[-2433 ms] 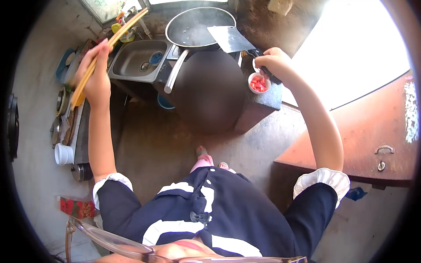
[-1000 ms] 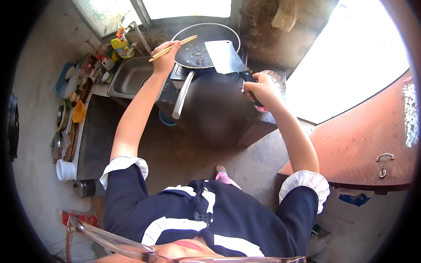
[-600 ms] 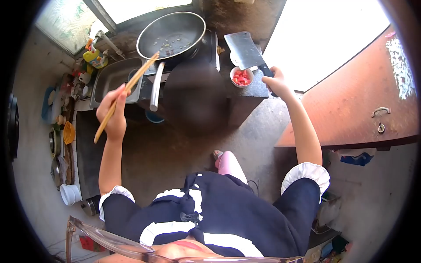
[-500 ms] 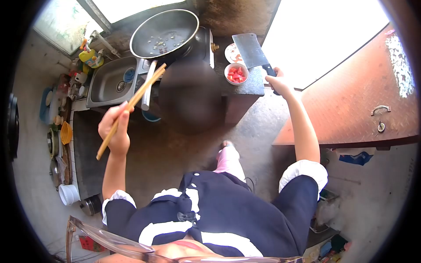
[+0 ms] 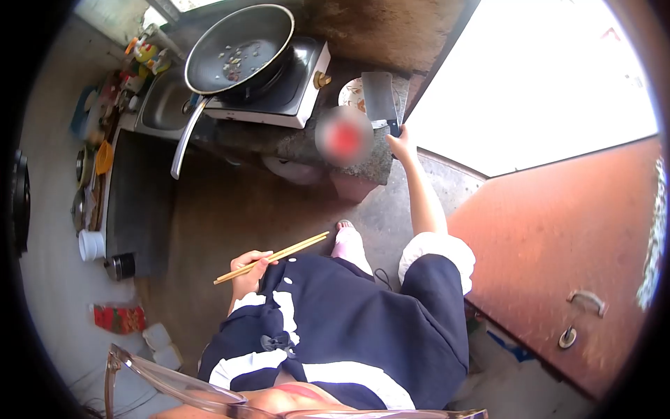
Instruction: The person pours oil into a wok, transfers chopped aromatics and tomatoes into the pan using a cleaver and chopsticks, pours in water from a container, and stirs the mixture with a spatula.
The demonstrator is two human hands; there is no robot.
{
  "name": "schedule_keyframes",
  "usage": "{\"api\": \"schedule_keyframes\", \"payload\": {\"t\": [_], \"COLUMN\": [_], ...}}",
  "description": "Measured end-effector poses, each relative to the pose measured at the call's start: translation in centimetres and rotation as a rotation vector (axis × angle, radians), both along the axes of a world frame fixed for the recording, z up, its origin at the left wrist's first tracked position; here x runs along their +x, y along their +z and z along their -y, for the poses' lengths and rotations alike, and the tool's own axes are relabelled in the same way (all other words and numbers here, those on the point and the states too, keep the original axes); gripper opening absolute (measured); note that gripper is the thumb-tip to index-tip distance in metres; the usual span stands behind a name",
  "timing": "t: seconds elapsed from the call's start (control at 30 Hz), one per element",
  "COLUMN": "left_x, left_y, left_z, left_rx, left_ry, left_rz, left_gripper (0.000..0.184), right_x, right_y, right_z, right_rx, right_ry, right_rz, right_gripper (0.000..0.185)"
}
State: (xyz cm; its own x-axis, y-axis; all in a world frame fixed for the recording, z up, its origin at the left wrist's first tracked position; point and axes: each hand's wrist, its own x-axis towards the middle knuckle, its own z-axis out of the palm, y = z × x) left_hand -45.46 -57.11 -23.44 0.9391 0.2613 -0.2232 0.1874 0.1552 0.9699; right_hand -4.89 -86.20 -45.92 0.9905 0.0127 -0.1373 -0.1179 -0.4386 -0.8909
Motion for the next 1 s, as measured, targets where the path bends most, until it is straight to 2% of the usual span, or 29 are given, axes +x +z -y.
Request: {"api": "schedule_keyframes", "payload": {"t": [0.07, 0.1, 0.23, 0.33, 0.37, 0.4, 0.47, 0.53, 0.57, 0.6, 0.63, 0.67, 0.73, 0.8, 0.9, 0.97, 1.0], "left_x": [-0.8, -1.2, -2.1, -3.2, -3.8, -4.4, -5.9, -7.5, -8.4, -9.1, -9.8, -10.8, -13.2, -15.3, -19.5, -22.2, -23.8], "left_y": [-0.2, -0.3, -0.5, -0.4, -0.5, -0.7, -0.9, -1.0, -1.0, -1.1, -1.4, -1.6, -1.8, -2.2, -2.7, -2.6, -2.7], "left_z": [1.0, 1.4, 3.0, 3.9, 3.9, 3.8, 3.5, 3.0, 2.7, 2.2, 1.6, 0.9, -0.4, -2.0, -5.0, -7.3, -8.5], "left_rx": [-0.002, 0.021, -0.007, -0.017, -0.025, -0.032, -0.035, -0.044, -0.051, -0.058, -0.064, -0.072, -0.089, -0.11, -0.08, -0.042, -0.026], "left_ry": [0.053, 0.093, 0.191, 0.228, 0.241, 0.261, 0.291, 0.318, 0.327, 0.333, 0.343, 0.353, 0.362, 0.363, 0.377, 0.413, 0.441], "left_rz": [-0.066, -0.124, -0.061, -0.063, -0.064, -0.062, -0.061, -0.055, -0.05, -0.042, -0.032, -0.027, -0.028, -0.022, -0.009, 0.025, 0.01], "left_gripper": [0.017, 0.02, 0.021, 0.021, 0.02, 0.02, 0.021, 0.021, 0.021, 0.021, 0.02, 0.02, 0.02, 0.021, 0.02, 0.02, 0.02], "right_x": [1.4, 1.4, 1.2, 2.5, 2.4, 2.7, 3.9, 3.6, 1.8, 0.8, 0.0, -0.8, -0.9, -2.2, -8.5, -14.4, -19.9], "right_y": [-2.6, -2.4, -0.9, -3.1, -2.8, -3.3, -5.7, -5.6, -2.2, 0.1, 1.7, 2.4, 0.2, -1.5, -2.1, -4.9, -3.0], "right_z": [-0.4, -0.7, -1.7, -2.1, -2.0, -2.1, -1.7, -2.1, -2.3, -2.2, -2.3, -2.5, -1.3, 0.1, 3.1, 6.1, 4.8], "right_rx": [0.007, 0.028, 0.108, -0.053, -0.055, -0.107, -0.048, 0.058, 0.134, 0.357, 0.399, 0.439, 0.229, 0.408, 0.689, 0.775, 0.762], "right_ry": [0.022, 0.033, 0.064, 0.03, 0.027, -0.004, 0.004, -0.075, -0.087, 0.009, -0.02, -0.049, -0.118, -0.222, -0.569, -0.776, -0.847], "right_rz": [0.035, 0.02, -0.051, 0.088, 0.001, 0.066, 0.068, 0.15, 0.055, -0.16, -0.194, -0.232, -0.036, 0.018, 0.133, 0.134, 0.089], "right_gripper": [0.039, 0.041, 0.04, 0.045, 0.048, 0.046, 0.048, 0.043, 0.042, 0.037, 0.035, 0.032, 0.032, 0.031, 0.024, 0.015, 0.012]}}
